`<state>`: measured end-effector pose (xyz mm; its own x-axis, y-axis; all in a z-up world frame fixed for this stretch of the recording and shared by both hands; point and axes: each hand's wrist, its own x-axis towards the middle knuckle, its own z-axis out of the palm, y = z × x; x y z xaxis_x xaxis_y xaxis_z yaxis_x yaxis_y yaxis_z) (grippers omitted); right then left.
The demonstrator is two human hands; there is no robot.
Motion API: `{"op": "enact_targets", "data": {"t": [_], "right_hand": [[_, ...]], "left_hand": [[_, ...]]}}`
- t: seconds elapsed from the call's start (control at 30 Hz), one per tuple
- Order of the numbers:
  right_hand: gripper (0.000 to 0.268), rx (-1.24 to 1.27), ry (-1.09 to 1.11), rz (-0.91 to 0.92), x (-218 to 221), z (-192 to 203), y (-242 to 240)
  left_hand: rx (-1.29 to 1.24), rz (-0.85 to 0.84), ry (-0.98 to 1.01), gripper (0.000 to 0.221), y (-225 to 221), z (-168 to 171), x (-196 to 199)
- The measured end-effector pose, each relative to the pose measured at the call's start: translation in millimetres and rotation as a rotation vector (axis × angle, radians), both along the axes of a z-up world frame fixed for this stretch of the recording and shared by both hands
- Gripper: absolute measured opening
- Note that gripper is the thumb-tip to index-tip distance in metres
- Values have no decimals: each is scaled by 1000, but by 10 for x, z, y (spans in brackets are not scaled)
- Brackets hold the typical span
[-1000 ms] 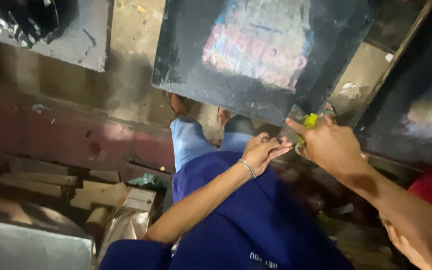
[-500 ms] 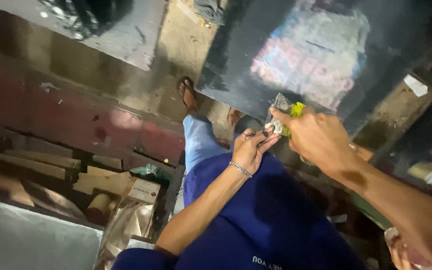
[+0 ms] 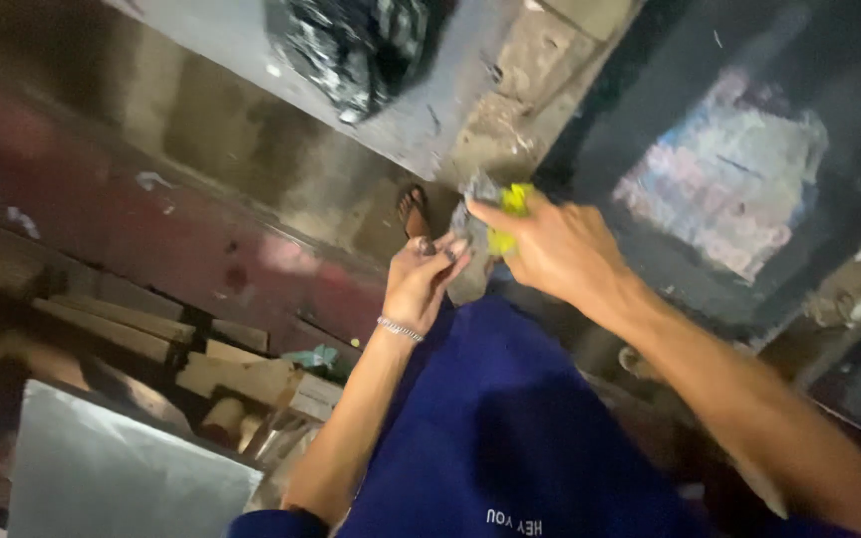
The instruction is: Using a hand scraper and a cloth to remove ink residue from printing boards on a production floor.
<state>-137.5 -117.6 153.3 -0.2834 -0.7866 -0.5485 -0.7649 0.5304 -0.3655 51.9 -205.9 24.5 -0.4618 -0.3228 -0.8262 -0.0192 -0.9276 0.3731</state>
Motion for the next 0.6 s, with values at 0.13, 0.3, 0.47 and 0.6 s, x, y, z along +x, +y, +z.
{"op": "enact_targets", "data": {"t": [0.13, 0.3, 0.47, 0.6], "right_hand": [[72, -40, -26, -22, 209, 79, 127], [91, 8, -75, -35, 471, 109, 590], [80, -3, -33, -50, 503, 198, 1300], [68, 96, -23, -183, 419, 314, 1962]], "left_hand": [[-168, -71, 368, 68, -236, -125, 161], [-511, -666, 336, 71, -53, -277, 66], [-503, -645, 278, 41, 554, -175, 18], [-326, -450, 138, 20, 1296, -231, -138]]}}
